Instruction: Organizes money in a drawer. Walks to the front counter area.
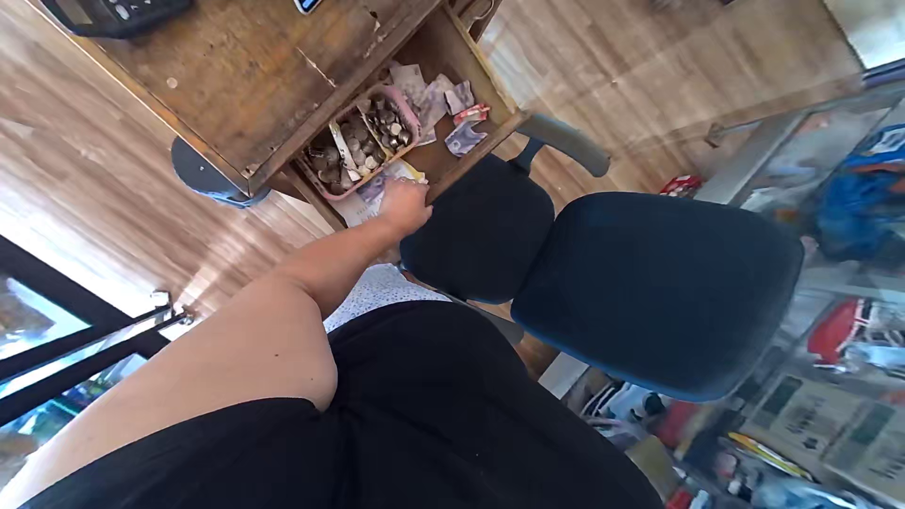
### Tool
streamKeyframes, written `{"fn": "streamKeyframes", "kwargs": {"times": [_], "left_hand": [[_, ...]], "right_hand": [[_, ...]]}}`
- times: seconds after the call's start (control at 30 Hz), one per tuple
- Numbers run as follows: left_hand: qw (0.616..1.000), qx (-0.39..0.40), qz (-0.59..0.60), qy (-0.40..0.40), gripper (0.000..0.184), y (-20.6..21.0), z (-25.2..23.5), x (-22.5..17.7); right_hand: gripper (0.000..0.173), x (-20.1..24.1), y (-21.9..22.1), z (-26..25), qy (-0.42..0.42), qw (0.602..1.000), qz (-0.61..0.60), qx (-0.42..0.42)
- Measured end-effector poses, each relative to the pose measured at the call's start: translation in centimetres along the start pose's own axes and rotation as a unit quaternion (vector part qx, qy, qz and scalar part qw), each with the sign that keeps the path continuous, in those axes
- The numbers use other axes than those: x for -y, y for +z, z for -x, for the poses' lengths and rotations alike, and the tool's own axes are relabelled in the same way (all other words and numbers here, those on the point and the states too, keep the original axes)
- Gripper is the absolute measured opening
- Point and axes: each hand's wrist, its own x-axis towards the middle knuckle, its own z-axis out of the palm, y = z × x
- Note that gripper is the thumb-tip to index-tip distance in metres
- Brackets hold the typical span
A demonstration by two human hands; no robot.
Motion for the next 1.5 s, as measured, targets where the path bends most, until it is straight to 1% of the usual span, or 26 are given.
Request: {"fn": "streamKeyframes", "kwargs": {"times": [0.03,0.07,0.1,0.13,0.17,0.2,0.3,0.4,0.5,0.57,0.63,0.7,0.8,0.83,0.87,0.9,0.97,1.0,1.07,1.1,1.17,1.3,1.4,1.5], "left_hand": [[1.000,0.002,0.003,0.000,0.042,0.5,-0.1,0.0],[1.000,0.001,-0.001,-0.001,0.042,1.0,-0.2,0.1],[1.000,0.000,-0.007,-0.002,0.043,1.4,-0.4,0.3],[1.000,0.001,-0.013,-0.001,0.044,1.6,-0.6,0.4],[1.000,0.005,-0.018,0.001,0.045,1.8,-0.7,0.5],[1.000,0.011,-0.025,0.001,0.045,1.9,-0.7,0.6],[0.999,0.031,-0.026,0.012,0.049,1.5,-0.8,0.8],[1.000,-0.004,-0.014,0.026,0.046,-0.9,-2.6,2.0],[0.998,-0.033,-0.059,-0.010,0.036,-3.8,-5.8,4.1],[0.993,-0.012,-0.111,-0.031,0.034,-5.1,-7.1,5.0],[0.986,0.009,-0.166,-0.030,0.032,-5.2,-8.0,5.4],[0.979,0.022,-0.201,-0.020,0.033,-5.1,-8.9,5.3],[0.972,0.046,-0.230,0.019,0.030,-5.1,-9.4,5.4],[0.970,0.055,-0.234,0.034,0.029,-5.4,-9.5,5.7],[0.968,0.063,-0.237,0.048,0.028,-5.7,-9.8,6.0],[0.968,0.067,-0.235,0.057,0.028,-6.1,-10.2,6.4],[0.977,0.069,-0.196,0.050,0.028,-6.7,-10.6,6.8],[0.984,0.062,-0.162,0.034,0.030,-7.1,-10.6,6.9],[0.996,0.054,-0.065,-0.012,0.033,-8.2,-10.1,6.7],[0.998,0.047,-0.021,-0.034,0.034,-8.6,-9.8,6.6],[0.997,0.024,0.048,-0.061,0.034,-9.2,-9.2,6.7],[0.984,-0.013,0.153,-0.094,0.035,-9.2,-8.7,7.7],[0.961,-0.028,0.254,-0.107,0.034,-8.8,-8.4,8.4],[0.936,-0.027,0.332,-0.110,0.033,-8.6,-8.1,8.6]], "right_hand": [[0.041,-5.7,1.2,-6.3,-0.085,0.994,0.020,-0.059],[0.040,-11.4,3.5,-13.3,-0.200,0.961,-0.008,-0.191],[0.043,-13.8,3.6,-17.9,-0.215,0.957,-0.027,-0.195],[0.046,-13.9,2.8,-19.7,-0.188,0.969,-0.032,-0.160],[0.047,-12.6,2.1,-19.7,-0.157,0.978,-0.046,-0.129],[0.046,-11.5,2.0,-19.5,-0.148,0.979,-0.064,-0.128],[0.046,-8.6,3.0,-17.0,-0.164,0.971,-0.111,-0.132],[0.045,-6.6,4.2,-14.1,-0.147,0.978,-0.114,-0.099],[0.040,-7.7,6.9,-13.9,-0.156,0.975,-0.105,-0.119],[0.039,-7.4,7.3,-12.4,-0.129,0.984,-0.092,-0.083],[0.037,-9.1,8.5,-13.3,-0.132,0.982,-0.088,-0.100],[0.037,-9.4,8.6,-13.3,-0.110,0.984,-0.094,-0.103],[0.037,-7.7,7.6,-11.3,-0.064,0.990,-0.099,-0.071],[0.037,-7.8,7.5,-11.8,-0.059,0.991,-0.098,-0.069],[0.038,-8.8,7.9,-13.2,-0.068,0.990,-0.095,-0.074],[0.040,-10.6,8.6,-15.3,-0.096,0.987,-0.094,-0.091],[0.041,-14.0,11.2,-19.1,-0.189,0.958,-0.113,-0.183],[0.040,-14.2,11.7,-19.6,-0.211,0.946,-0.119,-0.214],[0.041,-12.1,9.7,-17.7,-0.147,0.973,-0.141,-0.112],[0.039,-12.4,10.0,-18.6,-0.136,0.972,-0.151,-0.118],[0.039,-13.9,11.4,-21.2,-0.148,0.965,-0.159,-0.148],[0.043,-15.9,12.1,-23.9,-0.148,0.969,-0.141,-0.139],[0.043,-13.9,10.4,-21.2,-0.145,0.975,-0.121,-0.118],[0.044,-12.6,9.6,-19.7,-0.146,0.977,-0.102,-0.119]]}}
